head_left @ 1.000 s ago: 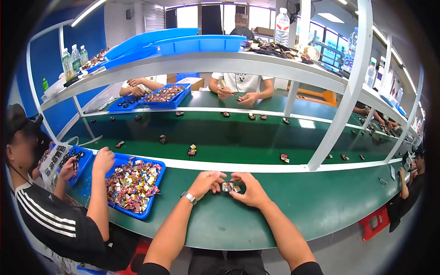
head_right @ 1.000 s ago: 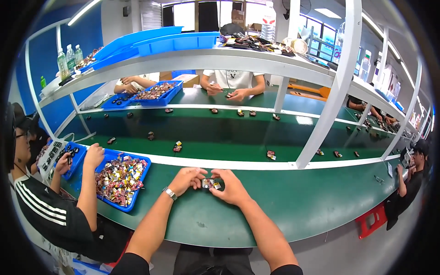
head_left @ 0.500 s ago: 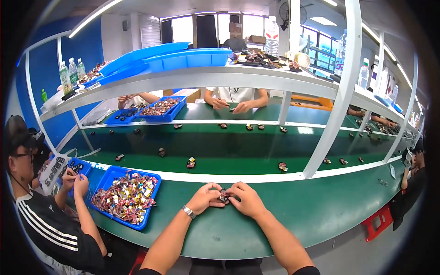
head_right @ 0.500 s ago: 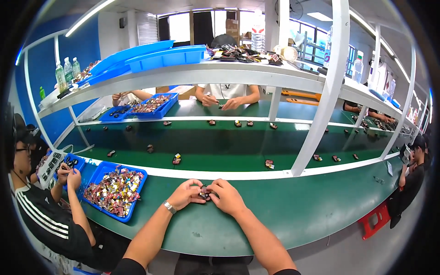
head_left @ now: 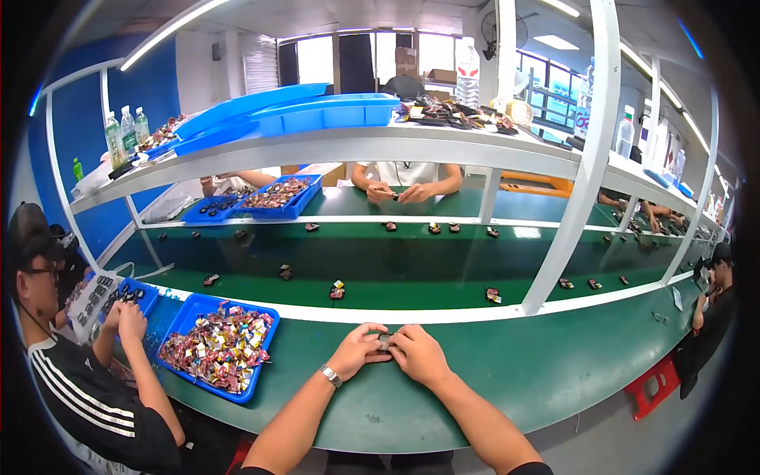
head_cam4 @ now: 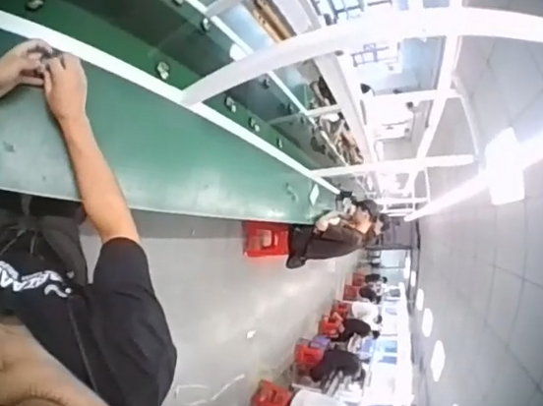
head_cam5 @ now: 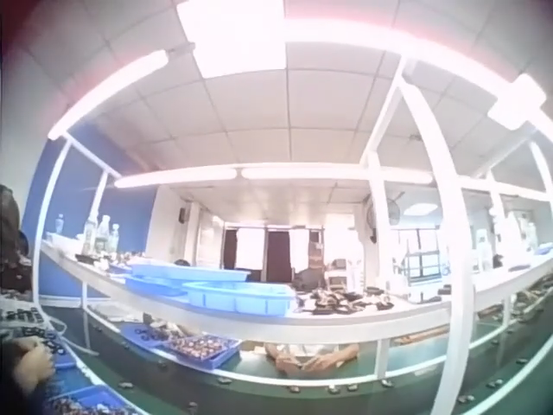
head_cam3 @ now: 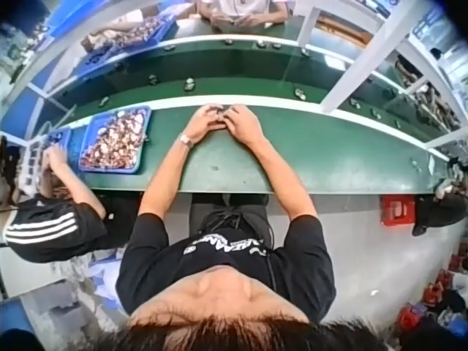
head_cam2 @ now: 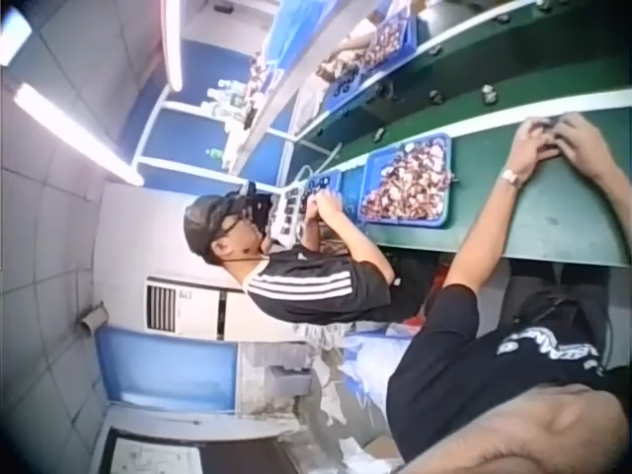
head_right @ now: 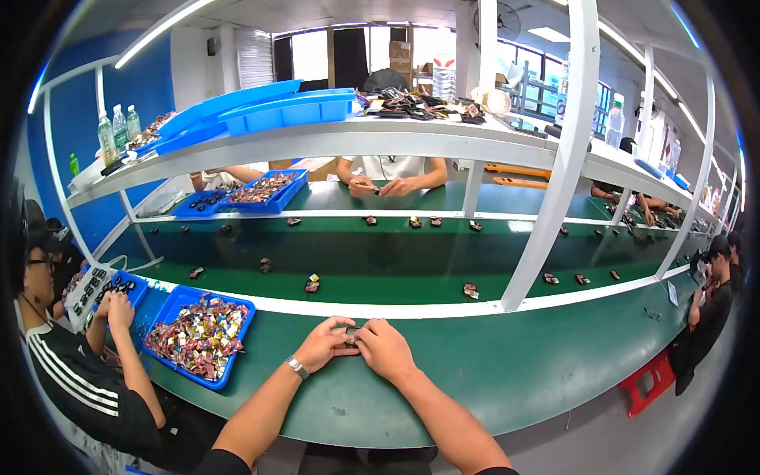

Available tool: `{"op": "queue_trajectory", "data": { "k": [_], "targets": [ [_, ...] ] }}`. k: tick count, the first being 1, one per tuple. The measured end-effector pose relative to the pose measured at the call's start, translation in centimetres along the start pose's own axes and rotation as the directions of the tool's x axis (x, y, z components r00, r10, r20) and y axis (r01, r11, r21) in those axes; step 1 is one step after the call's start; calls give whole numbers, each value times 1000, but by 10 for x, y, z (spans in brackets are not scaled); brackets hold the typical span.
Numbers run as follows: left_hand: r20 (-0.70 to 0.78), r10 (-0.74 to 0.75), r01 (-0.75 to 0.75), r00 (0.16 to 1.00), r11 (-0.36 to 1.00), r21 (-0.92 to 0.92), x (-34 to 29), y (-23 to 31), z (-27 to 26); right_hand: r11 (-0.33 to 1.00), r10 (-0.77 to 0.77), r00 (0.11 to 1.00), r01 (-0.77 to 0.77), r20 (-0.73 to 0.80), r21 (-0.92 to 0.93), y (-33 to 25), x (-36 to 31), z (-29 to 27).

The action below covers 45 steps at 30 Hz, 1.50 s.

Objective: Assembling small plastic components on an industrial production line.

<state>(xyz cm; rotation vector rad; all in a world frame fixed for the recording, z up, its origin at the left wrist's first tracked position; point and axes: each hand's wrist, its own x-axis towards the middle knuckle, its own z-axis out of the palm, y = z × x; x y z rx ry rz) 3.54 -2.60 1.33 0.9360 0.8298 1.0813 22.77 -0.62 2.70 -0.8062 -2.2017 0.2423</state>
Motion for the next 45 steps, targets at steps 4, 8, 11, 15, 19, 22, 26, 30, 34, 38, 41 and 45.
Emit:
{"op": "queue_trajectory", "data": {
  "k": [4,8,11,15,19,22,26,30,34,38,41,45],
  "targets": [
    [-3,12,-12,1000,1000,28,1,1,4,998,-62,998,62,-21,-11,2,2,-1],
    [-4,13,-13,1000,999,49,2,0,4,997,-78,997,78,-17,6,5,3,-1],
    [-8,9,-8,1000,997,82,1,1,4,997,-76,997,76,4,22,9,3,1],
    [12,21,-22,1000,998,56,2,-3,1,998,-52,998,51,37,33,6,3,-2],
    [2,17,-17,1000,997,77,3,-3,3,995,9,997,-16,74,97,8,2,-4],
    [2,22,-22,1000,995,95,2,-2,1,986,44,997,-54,65,155,10,4,-1],
    [25,7,-9,1000,995,100,8,-5,2,981,38,997,-51,72,188,20,2,0],
    [31,31,-33,999,997,74,5,-6,-2,990,11,995,-26,101,140,15,2,2],
    [52,28,-31,998,998,54,4,-5,-1,980,64,995,-76,73,185,14,2,2],
    [136,60,-63,989,998,18,2,-3,-2,975,114,993,-118,29,186,15,1,6],
    [142,40,-45,989,998,33,4,-4,-5,971,135,990,-138,31,197,14,0,6],
    [111,32,-37,993,998,46,4,-7,-6,972,107,993,-115,52,205,11,1,3]
  ]
}}
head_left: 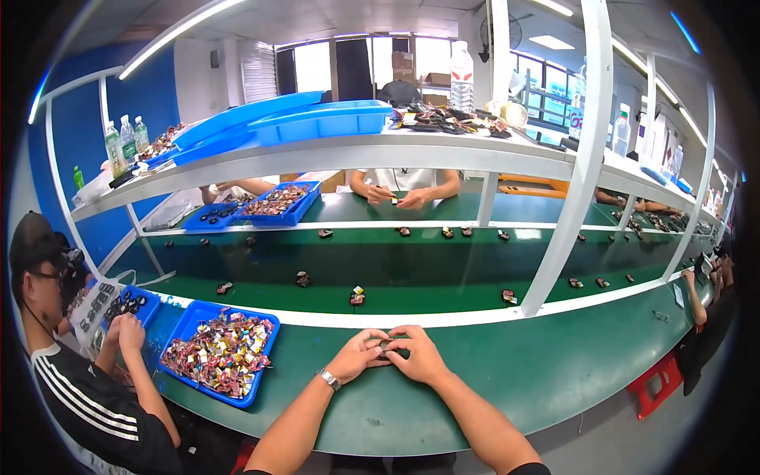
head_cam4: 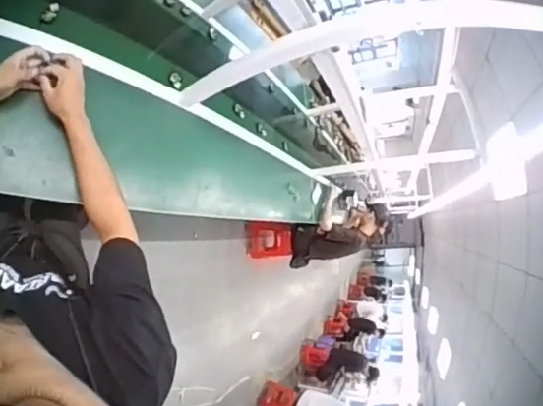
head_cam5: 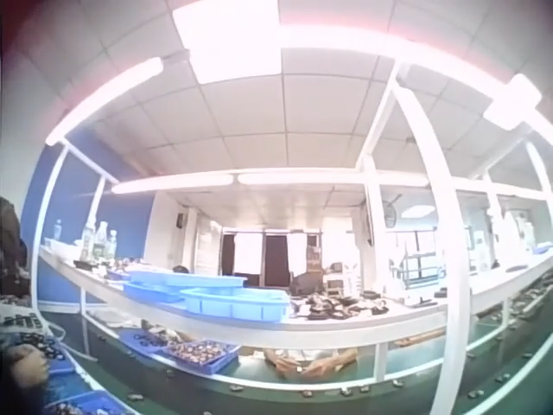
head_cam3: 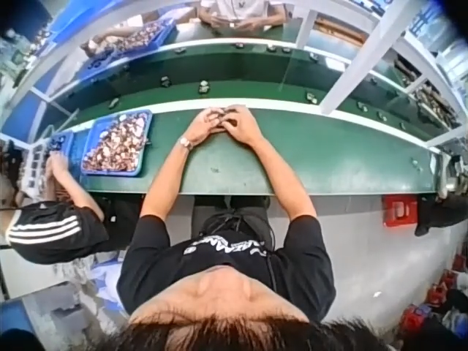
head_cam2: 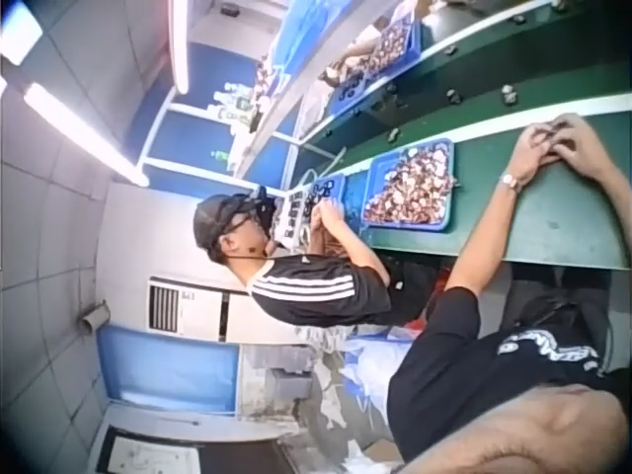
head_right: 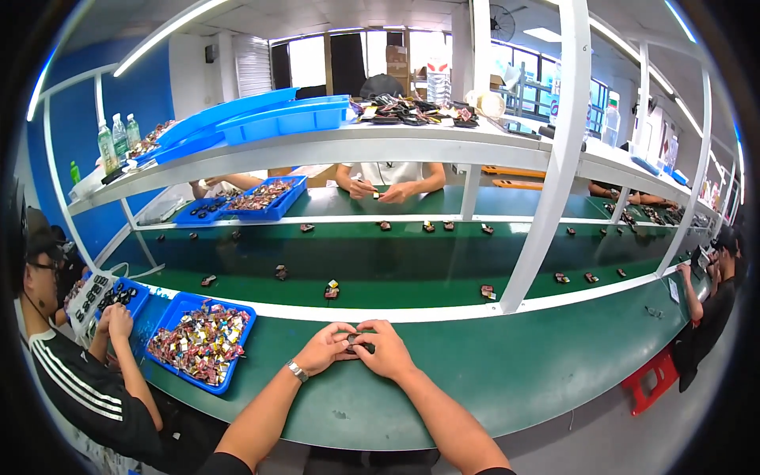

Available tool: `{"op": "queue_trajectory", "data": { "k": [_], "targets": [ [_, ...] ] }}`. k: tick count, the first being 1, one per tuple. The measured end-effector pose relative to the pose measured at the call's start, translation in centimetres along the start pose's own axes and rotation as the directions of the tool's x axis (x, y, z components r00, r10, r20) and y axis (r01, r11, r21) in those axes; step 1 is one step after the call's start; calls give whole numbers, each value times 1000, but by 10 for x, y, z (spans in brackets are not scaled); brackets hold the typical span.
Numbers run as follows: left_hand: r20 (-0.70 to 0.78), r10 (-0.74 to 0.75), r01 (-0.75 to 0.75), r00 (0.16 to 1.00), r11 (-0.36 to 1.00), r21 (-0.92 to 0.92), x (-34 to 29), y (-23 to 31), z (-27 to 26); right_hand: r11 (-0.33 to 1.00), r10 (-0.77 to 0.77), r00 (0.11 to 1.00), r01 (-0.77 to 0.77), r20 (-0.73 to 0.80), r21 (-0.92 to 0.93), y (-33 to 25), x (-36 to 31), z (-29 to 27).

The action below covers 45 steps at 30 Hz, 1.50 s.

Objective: Assembling small plastic components on an industrial production line.

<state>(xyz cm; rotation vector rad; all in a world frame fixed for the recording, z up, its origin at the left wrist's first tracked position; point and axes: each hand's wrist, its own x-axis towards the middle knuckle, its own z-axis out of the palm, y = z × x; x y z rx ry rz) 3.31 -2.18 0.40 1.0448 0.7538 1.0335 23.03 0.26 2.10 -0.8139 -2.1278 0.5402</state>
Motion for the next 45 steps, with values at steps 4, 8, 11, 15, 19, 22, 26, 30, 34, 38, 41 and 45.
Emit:
{"op": "queue_trajectory", "data": {
  "k": [4,8,11,15,19,22,26,30,34,38,41,45],
  "targets": [
    [-25,-25,25,999,999,22,1,0,0,998,-35,999,33,37,46,1,-2,-1],
    [-30,4,-5,1000,999,-41,3,-2,-1,999,14,1000,-14,4,52,0,-2,1],
    [-21,10,-12,1000,998,-65,2,-3,-3,999,10,998,-8,-60,38,0,-3,8],
    [-23,6,-7,1000,998,-59,1,0,0,1000,6,993,-4,-122,21,0,-4,14],
    [-39,-1,-1,999,998,-64,1,-2,-2,998,28,993,-21,-114,63,-1,-3,16],
    [-35,3,-6,999,998,-64,1,-1,0,993,38,992,-24,-117,115,4,-4,19],
    [-24,8,-10,1000,997,-74,1,1,1,988,54,991,-36,-124,149,6,-5,21],
    [-40,19,-22,999,997,-71,-1,1,3,986,56,991,-35,-125,165,1,-5,19],
    [-5,32,-33,999,993,-110,0,0,0,995,48,988,-34,-144,95,-3,-6,18],
    [-38,49,-54,998,988,-143,0,-4,4,992,47,985,-27,-169,120,-6,-6,20],
    [-22,91,-93,996,985,-146,0,-5,-4,991,19,987,3,-161,133,-11,-4,16],
    [-9,76,-77,997,983,-169,2,-6,-3,991,58,986,-38,-158,127,-5,-6,17]
  ]
}}
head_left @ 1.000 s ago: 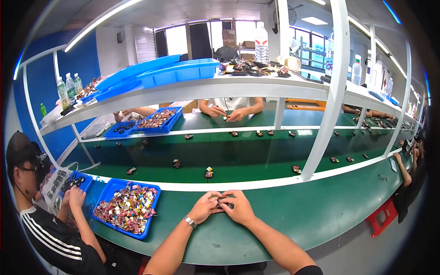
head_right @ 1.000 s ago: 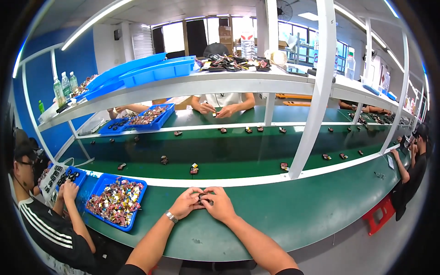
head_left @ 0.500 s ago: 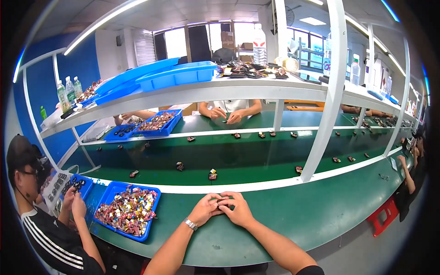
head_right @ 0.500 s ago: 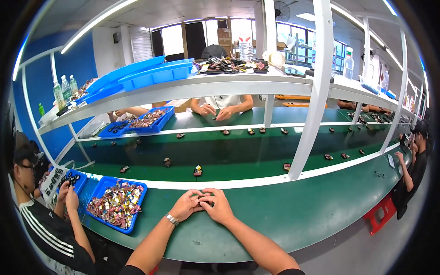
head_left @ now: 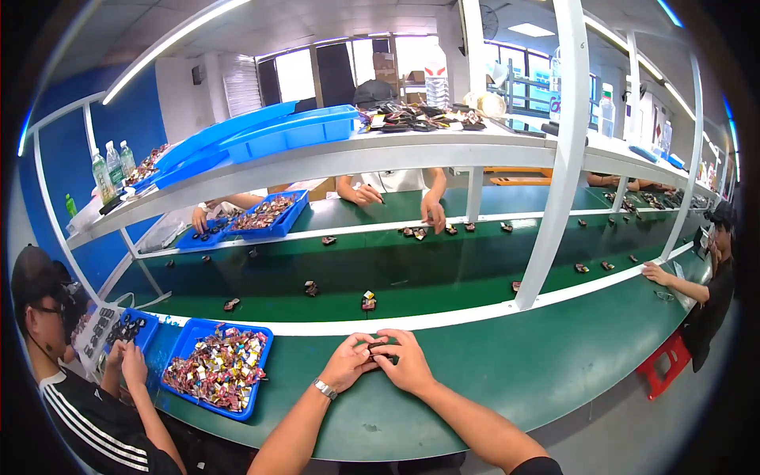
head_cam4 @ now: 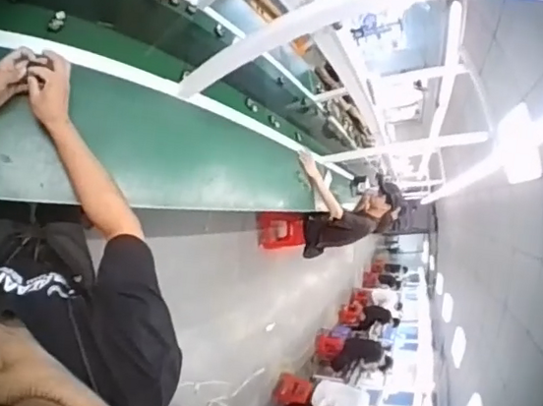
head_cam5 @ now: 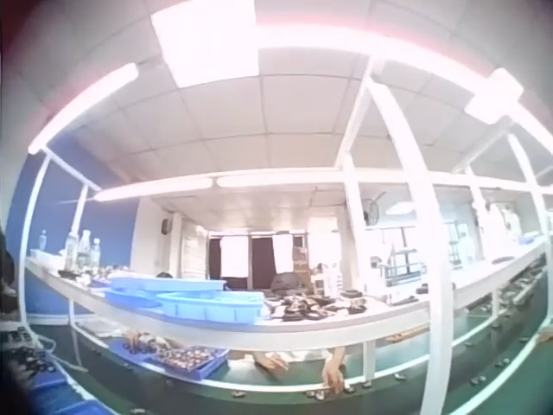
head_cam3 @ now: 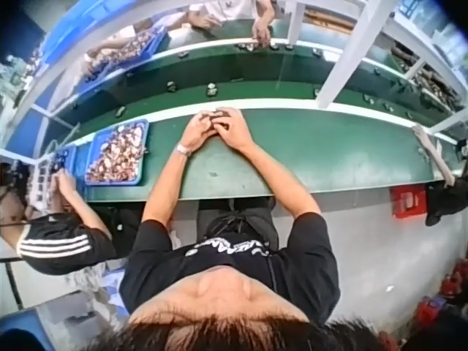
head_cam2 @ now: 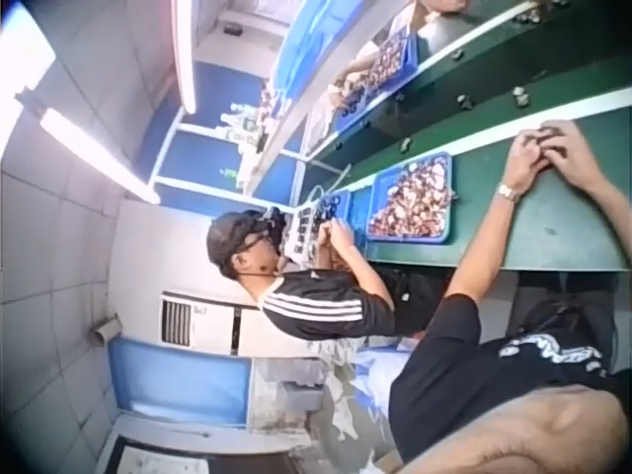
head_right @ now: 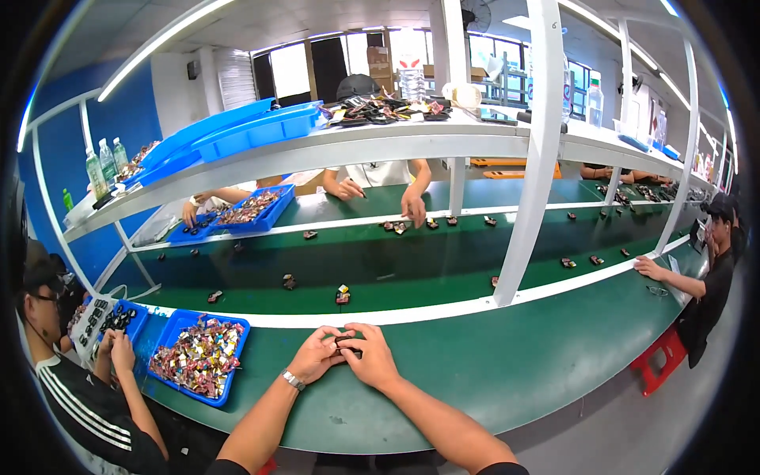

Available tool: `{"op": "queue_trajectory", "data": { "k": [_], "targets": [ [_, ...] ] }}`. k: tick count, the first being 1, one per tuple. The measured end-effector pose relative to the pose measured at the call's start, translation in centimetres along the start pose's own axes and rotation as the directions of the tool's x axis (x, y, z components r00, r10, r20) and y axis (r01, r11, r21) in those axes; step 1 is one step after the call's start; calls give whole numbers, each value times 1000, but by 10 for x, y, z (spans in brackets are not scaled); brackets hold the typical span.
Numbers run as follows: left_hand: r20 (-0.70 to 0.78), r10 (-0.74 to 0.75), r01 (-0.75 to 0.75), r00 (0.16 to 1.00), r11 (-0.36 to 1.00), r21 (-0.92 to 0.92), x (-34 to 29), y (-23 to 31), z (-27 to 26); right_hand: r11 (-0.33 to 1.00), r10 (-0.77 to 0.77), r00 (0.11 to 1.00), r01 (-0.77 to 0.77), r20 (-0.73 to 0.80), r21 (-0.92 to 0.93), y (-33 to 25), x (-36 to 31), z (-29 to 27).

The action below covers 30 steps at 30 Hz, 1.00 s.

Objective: Assembling small plastic components on an industrial production line.

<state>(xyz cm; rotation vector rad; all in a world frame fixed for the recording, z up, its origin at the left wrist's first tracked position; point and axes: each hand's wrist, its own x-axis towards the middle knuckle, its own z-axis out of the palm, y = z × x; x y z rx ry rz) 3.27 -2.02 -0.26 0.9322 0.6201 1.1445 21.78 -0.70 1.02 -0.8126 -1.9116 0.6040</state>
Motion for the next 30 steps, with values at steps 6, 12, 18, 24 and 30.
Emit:
{"op": "queue_trajectory", "data": {
  "k": [6,12,18,24,30],
  "targets": [
    [-2,5,-5,1000,1000,2,-1,0,0,999,2,1000,-1,-7,42,7,-2,4],
    [-39,44,-42,998,998,45,0,-2,2,993,17,1000,-16,0,120,7,2,4],
    [-10,48,-48,999,999,1,0,-1,5,999,-46,999,46,-4,-16,-1,2,-3],
    [-4,50,-50,999,999,-14,0,-4,1,999,-40,999,40,-30,-15,4,-1,2],
    [-9,78,-78,997,997,-7,1,-5,7,997,12,1000,-10,-20,71,0,3,4]
  ]
}}
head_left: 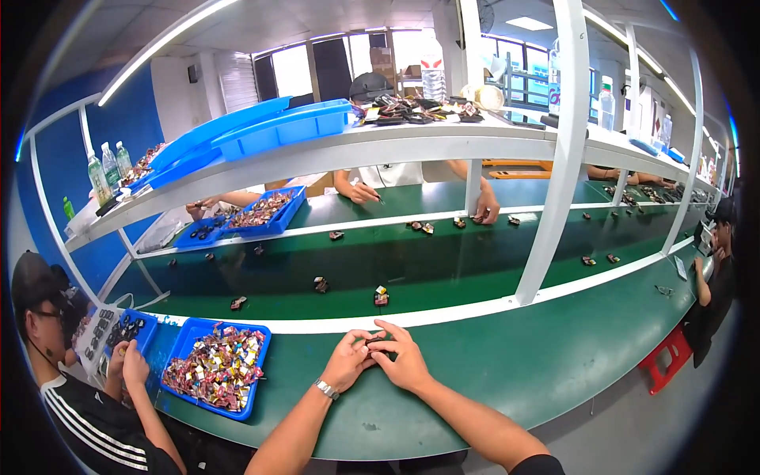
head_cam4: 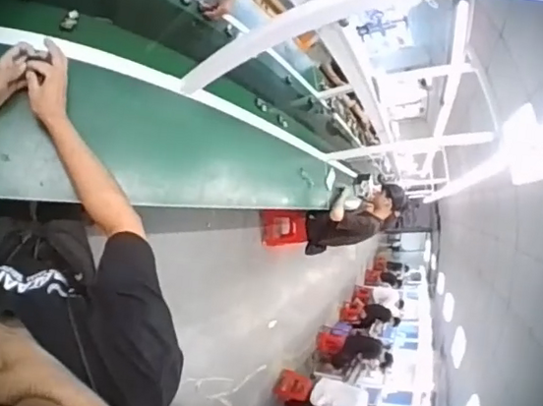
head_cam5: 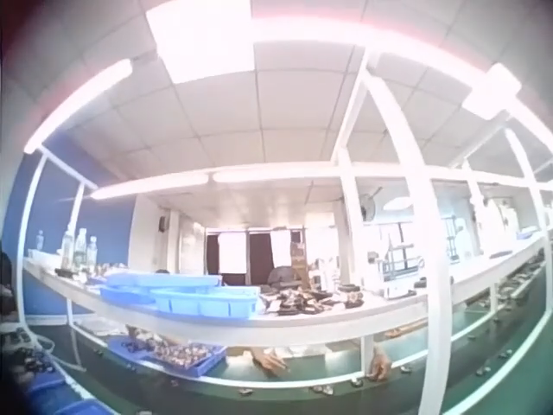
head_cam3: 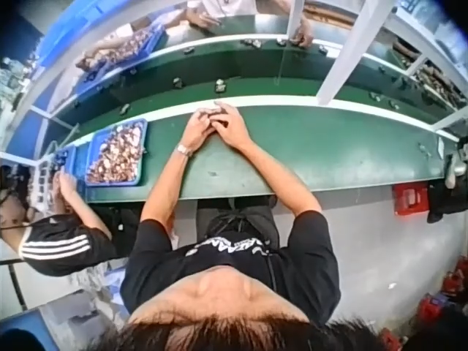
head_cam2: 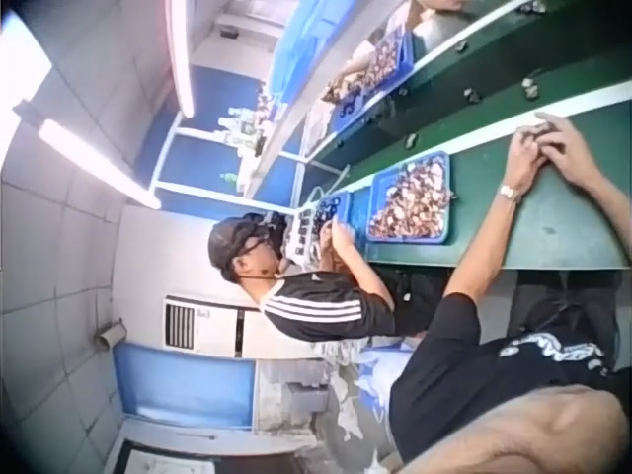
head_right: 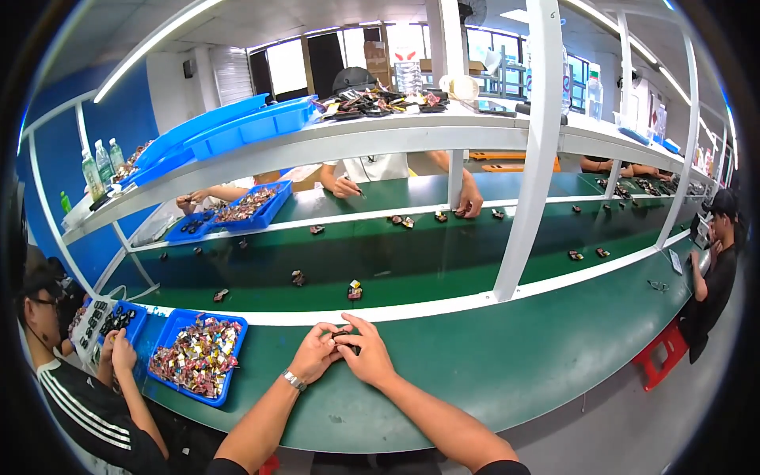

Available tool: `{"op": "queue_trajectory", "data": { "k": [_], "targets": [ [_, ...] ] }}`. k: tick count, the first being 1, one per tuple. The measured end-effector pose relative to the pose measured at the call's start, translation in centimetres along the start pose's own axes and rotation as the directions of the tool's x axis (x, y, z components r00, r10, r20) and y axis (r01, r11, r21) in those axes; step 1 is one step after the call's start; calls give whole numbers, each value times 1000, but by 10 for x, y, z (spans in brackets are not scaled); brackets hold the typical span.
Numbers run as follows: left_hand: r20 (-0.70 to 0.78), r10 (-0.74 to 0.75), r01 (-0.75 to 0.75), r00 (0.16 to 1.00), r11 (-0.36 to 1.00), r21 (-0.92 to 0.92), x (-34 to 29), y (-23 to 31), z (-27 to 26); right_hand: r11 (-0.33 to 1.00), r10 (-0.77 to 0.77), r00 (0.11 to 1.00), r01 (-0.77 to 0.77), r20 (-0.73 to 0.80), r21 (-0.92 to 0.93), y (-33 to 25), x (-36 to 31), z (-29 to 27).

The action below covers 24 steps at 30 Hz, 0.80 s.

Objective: Assembling small plastic components on an industrial production line.

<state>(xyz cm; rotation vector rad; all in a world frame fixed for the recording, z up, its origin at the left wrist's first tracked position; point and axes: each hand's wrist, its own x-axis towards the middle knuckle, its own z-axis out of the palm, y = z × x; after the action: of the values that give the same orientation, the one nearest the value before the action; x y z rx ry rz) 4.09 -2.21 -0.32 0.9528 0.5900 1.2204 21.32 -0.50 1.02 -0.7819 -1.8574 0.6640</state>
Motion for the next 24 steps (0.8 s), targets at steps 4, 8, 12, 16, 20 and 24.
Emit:
{"op": "queue_trajectory", "data": {
  "k": [4,8,12,16,20,24],
  "targets": [
    [-46,22,-20,999,998,52,-1,1,-1,998,-52,998,53,36,-25,-1,1,0],
    [-40,-2,4,999,999,53,0,3,7,984,-102,995,98,-18,-150,0,1,-5],
    [-48,-25,28,999,997,68,-2,2,1,974,-181,978,164,-100,-156,-12,5,-4],
    [-76,-29,34,997,998,56,-1,4,5,926,-266,956,218,-122,-308,-8,4,-1],
    [-68,-42,46,997,997,57,0,1,2,919,-258,958,204,-125,-338,-15,3,-1],
    [-65,-46,49,997,998,36,0,-1,0,906,-247,965,197,-90,-375,-16,2,-1]
  ]
}}
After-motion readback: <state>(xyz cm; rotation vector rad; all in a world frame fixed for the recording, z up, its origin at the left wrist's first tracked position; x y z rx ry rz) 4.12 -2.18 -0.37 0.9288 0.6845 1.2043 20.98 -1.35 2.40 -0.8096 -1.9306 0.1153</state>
